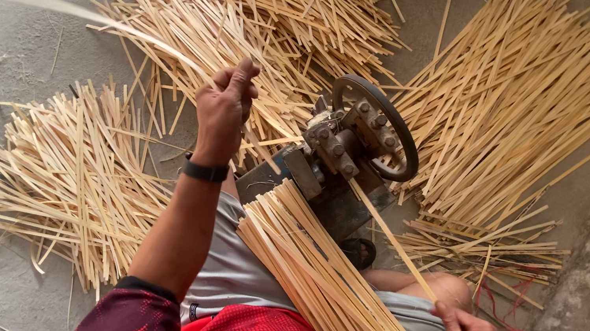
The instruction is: The person sits on the floor and uses a manual splitting machine to process long bamboo strips. They feed the strips into the machine's blade mechanism and pull them through to create thinner slivers, which are then placed into a pile on the floor.
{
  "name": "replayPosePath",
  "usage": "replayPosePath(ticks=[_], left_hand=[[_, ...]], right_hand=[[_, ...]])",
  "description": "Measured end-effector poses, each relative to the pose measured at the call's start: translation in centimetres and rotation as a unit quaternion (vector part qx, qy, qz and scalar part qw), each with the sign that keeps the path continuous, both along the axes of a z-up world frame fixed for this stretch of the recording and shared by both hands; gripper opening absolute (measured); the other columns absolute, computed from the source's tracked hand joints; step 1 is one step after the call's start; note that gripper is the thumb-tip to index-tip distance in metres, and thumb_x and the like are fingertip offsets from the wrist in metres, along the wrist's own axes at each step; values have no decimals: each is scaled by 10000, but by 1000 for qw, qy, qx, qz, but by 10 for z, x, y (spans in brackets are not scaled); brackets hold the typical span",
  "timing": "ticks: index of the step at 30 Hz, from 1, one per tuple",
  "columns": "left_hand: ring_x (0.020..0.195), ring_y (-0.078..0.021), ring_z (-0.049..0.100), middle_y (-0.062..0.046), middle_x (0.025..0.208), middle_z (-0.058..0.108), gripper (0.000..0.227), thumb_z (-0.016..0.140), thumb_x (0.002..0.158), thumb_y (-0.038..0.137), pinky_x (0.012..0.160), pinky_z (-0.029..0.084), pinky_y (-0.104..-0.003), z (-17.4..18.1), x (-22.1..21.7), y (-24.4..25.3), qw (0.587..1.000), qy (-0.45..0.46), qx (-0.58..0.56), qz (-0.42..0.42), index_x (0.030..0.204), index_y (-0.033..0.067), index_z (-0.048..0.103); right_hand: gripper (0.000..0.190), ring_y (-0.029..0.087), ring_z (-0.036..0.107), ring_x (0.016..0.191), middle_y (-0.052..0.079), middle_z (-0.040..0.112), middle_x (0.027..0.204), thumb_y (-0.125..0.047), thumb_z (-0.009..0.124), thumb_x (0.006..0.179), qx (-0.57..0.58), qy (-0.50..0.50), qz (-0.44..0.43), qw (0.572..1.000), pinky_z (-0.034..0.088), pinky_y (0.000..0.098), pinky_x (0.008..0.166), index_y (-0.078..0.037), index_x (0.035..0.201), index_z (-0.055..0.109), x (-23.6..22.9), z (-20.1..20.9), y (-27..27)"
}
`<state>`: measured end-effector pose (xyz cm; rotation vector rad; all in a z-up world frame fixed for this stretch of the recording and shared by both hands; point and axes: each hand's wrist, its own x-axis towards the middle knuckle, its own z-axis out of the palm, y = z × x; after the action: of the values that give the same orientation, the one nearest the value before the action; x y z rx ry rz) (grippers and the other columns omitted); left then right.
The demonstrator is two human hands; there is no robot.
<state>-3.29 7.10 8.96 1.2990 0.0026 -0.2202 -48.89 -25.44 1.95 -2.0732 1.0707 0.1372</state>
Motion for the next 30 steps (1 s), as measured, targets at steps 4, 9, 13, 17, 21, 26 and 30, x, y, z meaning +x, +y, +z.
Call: replayPosePath(ticks=[4,9,13,17,21,26,30], left_hand=[[502,-41,462,-26,779,711,328,724,937,378,416,382,-188,-43,11,-12,996,58,63,-39,1013,62,769],[600,-53,562,-27,881,767,386,770,890,413,496,476,-201,-83,13,-41,988,75,91,-101,1034,55,774],[620,-73,584,-37,865,745,360,766,894,388,466,425,-214,-85,13,-57,982,84,113,-125,1034,56,784],[633,-92,604,-50,905,800,321,746,915,357,486,450,-223,-87,20,-65,984,94,57,-142,995,48,771],[666,-90,618,-52,896,799,308,725,941,359,495,445,-236,-93,27,-65,987,83,52,-130,954,53,762],[691,-112,650,-55,893,799,307,714,967,354,513,474,-245,-93,35,-60,987,72,68,-129,921,54,758],[702,-133,670,-40,831,773,334,676,974,379,569,547,-257,-79,52,-48,995,53,34,-82,990,46,703]], right_hand=[[349,136,739,691,115,810,788,-420,688,922,-31,35,34,998,564,296,692,-113,950,852,22,-7,10],[352,164,665,592,123,750,700,-434,654,945,-103,-25,88,990,528,328,604,-135,1025,820,77,-7,35],[371,172,611,527,156,676,595,-439,668,947,-52,-26,59,997,499,338,542,-121,1075,810,100,2,44],[366,151,626,552,156,743,626,-420,675,948,-26,-7,30,999,508,335,540,-134,1136,803,103,-2,51],[315,240,669,692,69,815,1012,-315,625,948,78,73,104,989,559,404,641,-154,1174,775,96,-16,69],[248,222,769,923,106,817,1020,-250,658,930,109,93,133,981,608,371,865,-94,1077,783,81,-25,88],[234,200,754,832,90,808,955,-252,638,938,49,9,128,991,615,350,749,-109,1034,796,68,-26,77]])
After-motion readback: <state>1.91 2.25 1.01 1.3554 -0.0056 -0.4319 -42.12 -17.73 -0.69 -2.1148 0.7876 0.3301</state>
